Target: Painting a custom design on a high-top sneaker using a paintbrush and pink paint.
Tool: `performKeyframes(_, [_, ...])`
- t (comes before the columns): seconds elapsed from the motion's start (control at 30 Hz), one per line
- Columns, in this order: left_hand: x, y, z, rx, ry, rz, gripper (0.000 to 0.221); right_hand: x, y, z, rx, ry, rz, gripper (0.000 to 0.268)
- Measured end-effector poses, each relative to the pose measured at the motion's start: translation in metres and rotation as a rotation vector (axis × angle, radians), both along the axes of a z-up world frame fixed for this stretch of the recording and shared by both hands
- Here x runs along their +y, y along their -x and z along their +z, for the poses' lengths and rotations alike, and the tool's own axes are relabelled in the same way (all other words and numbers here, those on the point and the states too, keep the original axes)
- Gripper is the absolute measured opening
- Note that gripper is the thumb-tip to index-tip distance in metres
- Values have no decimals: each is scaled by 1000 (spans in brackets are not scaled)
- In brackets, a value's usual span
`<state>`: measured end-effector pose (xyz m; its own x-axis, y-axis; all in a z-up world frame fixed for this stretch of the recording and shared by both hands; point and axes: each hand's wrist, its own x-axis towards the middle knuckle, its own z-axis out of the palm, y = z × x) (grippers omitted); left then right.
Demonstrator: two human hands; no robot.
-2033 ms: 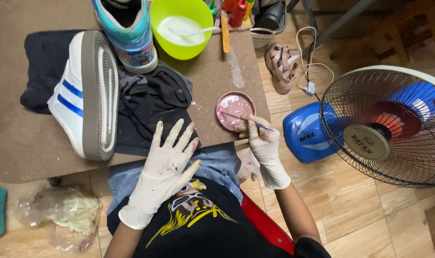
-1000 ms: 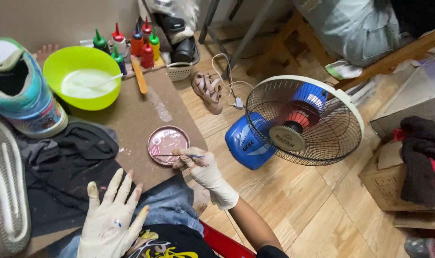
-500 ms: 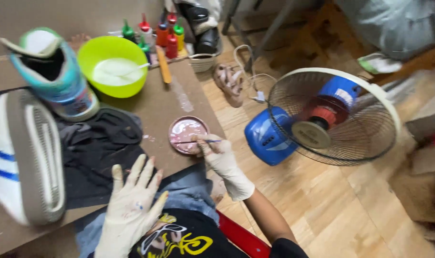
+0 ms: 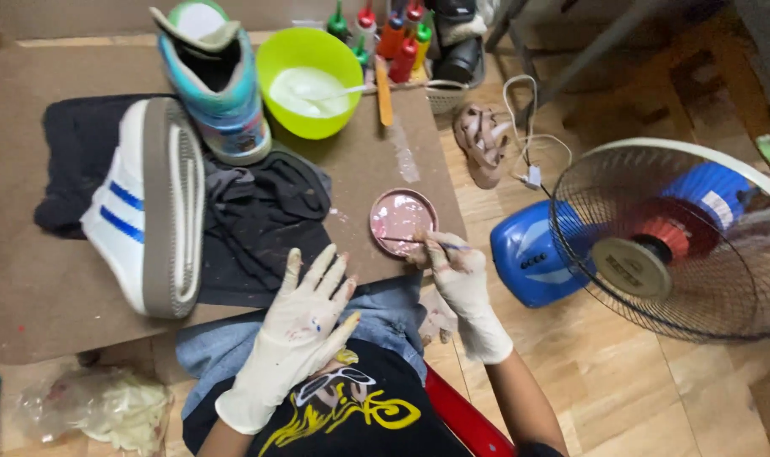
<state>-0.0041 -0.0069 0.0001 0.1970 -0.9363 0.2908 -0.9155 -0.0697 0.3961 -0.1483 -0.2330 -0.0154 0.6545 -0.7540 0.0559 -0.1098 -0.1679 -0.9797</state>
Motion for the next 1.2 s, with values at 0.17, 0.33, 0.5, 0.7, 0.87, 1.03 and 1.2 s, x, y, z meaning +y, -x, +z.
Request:
performKeyframes(0.17, [2, 0, 9, 64, 30, 10, 49, 4, -5, 8, 76, -165, -141, 23])
performKeyframes(0.33, [2, -2, -3, 4, 17, 23, 56, 6, -1, 4, -8, -198, -39, 18])
performKeyframes(0.5, [1, -2, -3, -36, -19, 15, 54, 4, -5, 2, 1, -129, -142, 19])
performKeyframes(0.7, [-4, 0, 3, 19, 19, -19, 54, 0, -4, -16, 8, -101, -103, 23])
performKeyframes(0.87, [-7, 0, -5, -7, 43, -17, 54, 9, -3, 3, 23, -26, -119, 16])
performKeyframes(1.03, [-8, 1, -1, 15, 82, -13, 50, 2, -1, -19, -97, -89, -77, 23])
performKeyframes(1.2, [-6, -2, -3, -4, 35, 8, 52, 3, 0, -22, -38, -99, -49, 17])
